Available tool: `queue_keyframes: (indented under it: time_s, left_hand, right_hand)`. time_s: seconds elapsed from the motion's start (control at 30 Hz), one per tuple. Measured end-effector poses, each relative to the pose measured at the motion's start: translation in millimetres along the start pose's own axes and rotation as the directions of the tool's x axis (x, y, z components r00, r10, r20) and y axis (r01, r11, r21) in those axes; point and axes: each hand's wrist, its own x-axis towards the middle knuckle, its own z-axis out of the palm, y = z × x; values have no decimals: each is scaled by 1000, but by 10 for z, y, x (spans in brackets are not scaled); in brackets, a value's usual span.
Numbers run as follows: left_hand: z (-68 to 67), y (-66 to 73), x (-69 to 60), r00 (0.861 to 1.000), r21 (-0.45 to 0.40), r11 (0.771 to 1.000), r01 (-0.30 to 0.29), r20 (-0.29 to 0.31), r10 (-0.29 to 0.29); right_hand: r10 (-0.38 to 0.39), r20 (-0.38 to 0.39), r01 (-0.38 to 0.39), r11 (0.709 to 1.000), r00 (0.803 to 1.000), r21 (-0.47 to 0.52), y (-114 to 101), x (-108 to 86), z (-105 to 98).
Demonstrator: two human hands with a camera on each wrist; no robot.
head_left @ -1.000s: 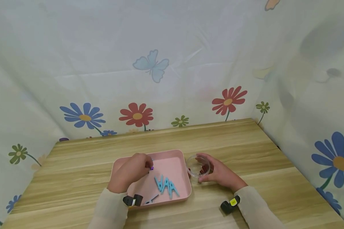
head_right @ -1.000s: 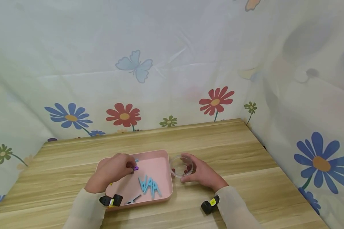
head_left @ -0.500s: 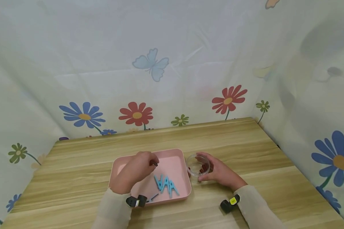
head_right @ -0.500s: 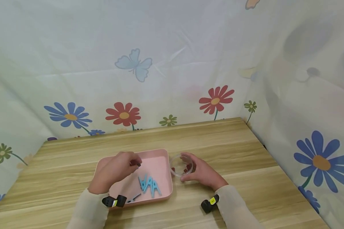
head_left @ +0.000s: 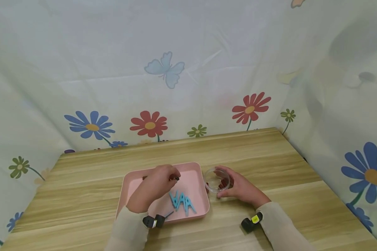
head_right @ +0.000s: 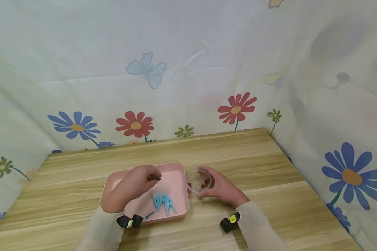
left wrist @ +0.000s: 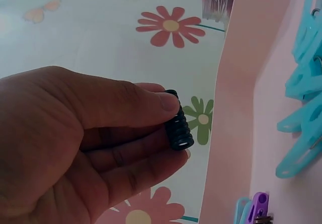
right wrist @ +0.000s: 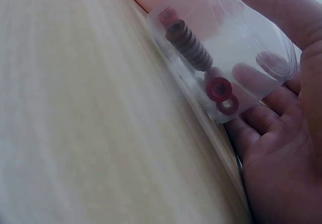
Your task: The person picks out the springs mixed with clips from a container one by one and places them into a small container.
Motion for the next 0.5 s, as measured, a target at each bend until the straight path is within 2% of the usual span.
queue_keyframes:
  time_s: [0.2, 0.5]
  left_hand:
    - [-1, 69, 8, 1000, -19, 1000, -10, -3, 10]
    - [12, 127, 31, 997, -23, 997, -73, -13, 72]
  right_hand:
    - [8, -2, -8, 1000, 1000, 3, -5, -3, -5]
    - [3, 9, -4, 1000, 1000, 8, -22, -3, -4]
